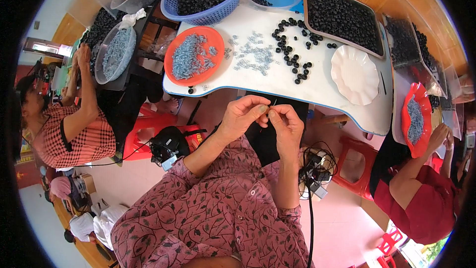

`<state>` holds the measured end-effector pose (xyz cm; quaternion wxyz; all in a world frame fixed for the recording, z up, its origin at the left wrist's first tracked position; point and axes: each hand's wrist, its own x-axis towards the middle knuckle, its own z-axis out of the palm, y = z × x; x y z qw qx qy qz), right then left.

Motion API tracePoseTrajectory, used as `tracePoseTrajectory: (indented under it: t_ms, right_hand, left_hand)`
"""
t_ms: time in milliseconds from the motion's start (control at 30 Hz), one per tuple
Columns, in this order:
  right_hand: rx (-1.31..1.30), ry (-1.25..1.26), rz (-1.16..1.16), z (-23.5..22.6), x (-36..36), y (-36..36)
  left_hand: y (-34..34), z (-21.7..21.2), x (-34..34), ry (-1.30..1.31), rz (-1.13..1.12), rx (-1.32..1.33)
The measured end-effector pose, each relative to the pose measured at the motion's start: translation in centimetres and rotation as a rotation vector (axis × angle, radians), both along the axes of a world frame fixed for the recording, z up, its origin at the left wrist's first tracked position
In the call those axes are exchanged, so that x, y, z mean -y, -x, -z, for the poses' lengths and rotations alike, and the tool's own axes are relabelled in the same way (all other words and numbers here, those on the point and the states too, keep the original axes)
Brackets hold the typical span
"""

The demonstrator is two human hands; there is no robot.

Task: The person assembles small black plastic parts by hand, inserting a small clear component into each ring.

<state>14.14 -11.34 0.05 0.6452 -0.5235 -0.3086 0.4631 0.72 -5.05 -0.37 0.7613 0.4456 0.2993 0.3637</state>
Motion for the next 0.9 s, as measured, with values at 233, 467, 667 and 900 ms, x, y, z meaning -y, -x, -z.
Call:
tracePoseTrajectory:
  t_ms: [233,467,667,900]
  right_hand:
    - [-0.016,0.024,0.011,0.7,-0.1,0.2]
    - [-0.003,-0.058,0.008,0.1,-0.4,0.9]
    - [-0.049,-0.057,-0.063,0.4,-0.4,0.6]
    - [0.071,-0.019,-0.079,0.6,-0.5,0.6]
  left_hand:
    - [0.8,-0.4,-0.8,0.003,-0.049,0.036]
    - [1.4,-0.9,-0.9,0.022,-0.013,0.020]
    - [1.1,-1.2,-0.2,-0.159,-0.063,-0.095]
    - [1.3,-1.4,-0.7,-0.325,-0.055,-0.225]
